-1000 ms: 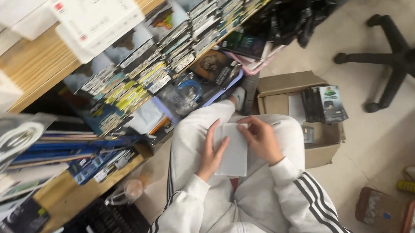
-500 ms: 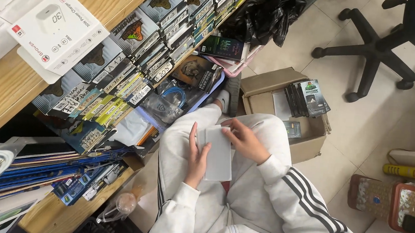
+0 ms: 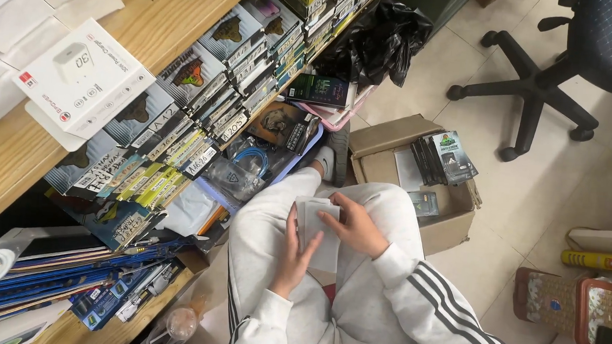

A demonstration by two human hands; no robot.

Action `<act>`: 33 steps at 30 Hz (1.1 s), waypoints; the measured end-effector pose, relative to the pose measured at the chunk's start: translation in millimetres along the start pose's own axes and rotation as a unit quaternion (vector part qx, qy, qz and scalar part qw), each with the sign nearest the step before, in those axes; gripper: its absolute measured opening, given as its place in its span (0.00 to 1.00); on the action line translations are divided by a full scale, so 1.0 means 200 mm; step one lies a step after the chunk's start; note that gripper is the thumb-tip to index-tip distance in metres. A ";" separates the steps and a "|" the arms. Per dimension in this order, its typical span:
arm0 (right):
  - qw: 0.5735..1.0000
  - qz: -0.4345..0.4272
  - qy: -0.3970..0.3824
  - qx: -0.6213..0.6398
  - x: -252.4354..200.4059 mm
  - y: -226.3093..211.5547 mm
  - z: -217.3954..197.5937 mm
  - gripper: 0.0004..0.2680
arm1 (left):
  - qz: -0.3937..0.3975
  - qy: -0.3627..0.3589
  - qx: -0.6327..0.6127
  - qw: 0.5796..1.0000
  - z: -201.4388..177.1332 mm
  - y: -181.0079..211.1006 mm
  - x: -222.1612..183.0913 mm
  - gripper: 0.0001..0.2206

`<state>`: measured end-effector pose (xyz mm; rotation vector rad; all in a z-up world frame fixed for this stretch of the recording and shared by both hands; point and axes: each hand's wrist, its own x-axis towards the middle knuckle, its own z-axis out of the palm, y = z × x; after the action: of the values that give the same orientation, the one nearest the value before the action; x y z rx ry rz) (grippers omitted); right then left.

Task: Packaging screen protectors by sliding them into protective sleeves and placing them into retail boxes.

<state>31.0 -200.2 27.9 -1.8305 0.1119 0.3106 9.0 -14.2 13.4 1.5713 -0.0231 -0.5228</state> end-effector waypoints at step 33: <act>0.996 -0.062 0.065 0.028 -0.03 -0.03 0.01 0.11 | -0.180 -0.001 -0.367 0.913 -0.04 -0.18 -0.01 0.28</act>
<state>26.9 -196.8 34.0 -1.7916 0.0951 0.0994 -0.5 -2.1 -19.8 0.8294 0.4267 -0.7175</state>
